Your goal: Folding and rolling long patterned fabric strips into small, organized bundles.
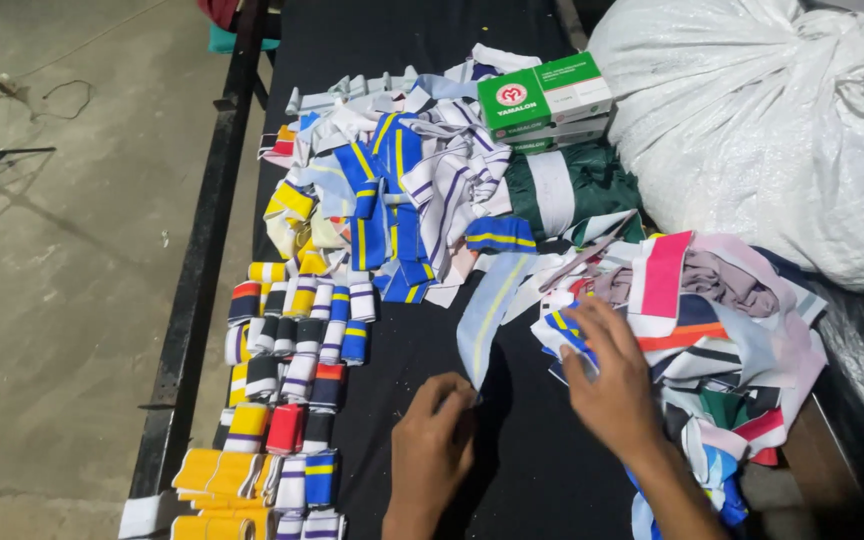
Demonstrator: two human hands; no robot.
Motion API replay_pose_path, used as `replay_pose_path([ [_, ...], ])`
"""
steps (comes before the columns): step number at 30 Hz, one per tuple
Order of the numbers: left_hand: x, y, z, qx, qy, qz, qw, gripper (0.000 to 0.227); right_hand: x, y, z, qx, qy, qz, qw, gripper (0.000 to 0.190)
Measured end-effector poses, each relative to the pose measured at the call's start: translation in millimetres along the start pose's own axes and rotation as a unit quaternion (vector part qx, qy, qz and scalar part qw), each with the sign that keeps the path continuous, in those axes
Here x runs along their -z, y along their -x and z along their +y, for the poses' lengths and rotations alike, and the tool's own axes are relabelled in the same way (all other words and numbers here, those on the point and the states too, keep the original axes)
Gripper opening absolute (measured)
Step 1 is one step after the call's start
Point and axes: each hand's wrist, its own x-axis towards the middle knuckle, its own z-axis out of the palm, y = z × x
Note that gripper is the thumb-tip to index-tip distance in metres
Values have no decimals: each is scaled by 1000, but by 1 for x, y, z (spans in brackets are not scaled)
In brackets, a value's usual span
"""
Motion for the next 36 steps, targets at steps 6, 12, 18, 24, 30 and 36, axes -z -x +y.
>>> replay_pose_path([
  [6,-14,9,21,-13,22,-97,995,17,-11,41,-20,106,-40,-135,984,33],
  [12,-2,5,18,-26,98,-170,980,26,-14,61,1,122,-60,-166,977,31],
  [18,2,3,15,-56,123,-178,975,18,-2,59,1,86,-73,-281,953,39],
  [24,8,1,21,-46,166,-145,974,12,-7,62,6,115,-59,-329,935,28],
  [30,16,-6,23,63,208,-193,957,17,-7,61,5,140,-72,-255,954,14],
  [36,19,-5,23,166,210,-254,929,15,1,60,-4,64,-71,-274,957,11],
])
